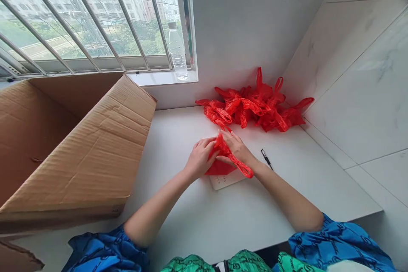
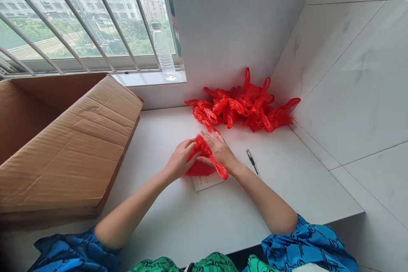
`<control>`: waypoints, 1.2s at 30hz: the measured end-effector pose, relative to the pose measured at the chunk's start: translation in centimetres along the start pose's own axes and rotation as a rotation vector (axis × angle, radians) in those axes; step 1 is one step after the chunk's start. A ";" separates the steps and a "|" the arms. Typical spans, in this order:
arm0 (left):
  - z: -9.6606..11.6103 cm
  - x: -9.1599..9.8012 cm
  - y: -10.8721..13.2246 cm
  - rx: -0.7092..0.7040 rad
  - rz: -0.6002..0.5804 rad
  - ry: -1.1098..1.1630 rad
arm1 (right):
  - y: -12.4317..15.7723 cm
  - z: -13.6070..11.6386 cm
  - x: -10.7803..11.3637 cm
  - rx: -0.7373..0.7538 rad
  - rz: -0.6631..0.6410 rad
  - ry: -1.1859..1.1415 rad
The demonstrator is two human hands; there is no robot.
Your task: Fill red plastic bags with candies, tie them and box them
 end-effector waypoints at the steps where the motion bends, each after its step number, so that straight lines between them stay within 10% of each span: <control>1: 0.3 -0.4 -0.3 -0.022 0.008 -0.059 | -0.4 0.3 -0.8 -0.016 0.002 0.019; 10: -1.2 -3.8 0.9 -0.020 -0.067 -0.340 | 1.3 2.3 -3.8 -0.094 -0.066 0.118; 36: -2.5 -5.6 1.3 -0.011 -0.099 -0.290 | 1.7 2.2 -5.3 -0.144 -0.138 0.112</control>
Point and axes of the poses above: each hand's wrist, its own y-axis away from the middle knuckle, its own x-axis out of the back of the hand, z = x × y, the point moved 10 cm from there along -y, towards the middle knuckle, and after that the axes turned 6 degrees about -x, right-handed, at the moved point
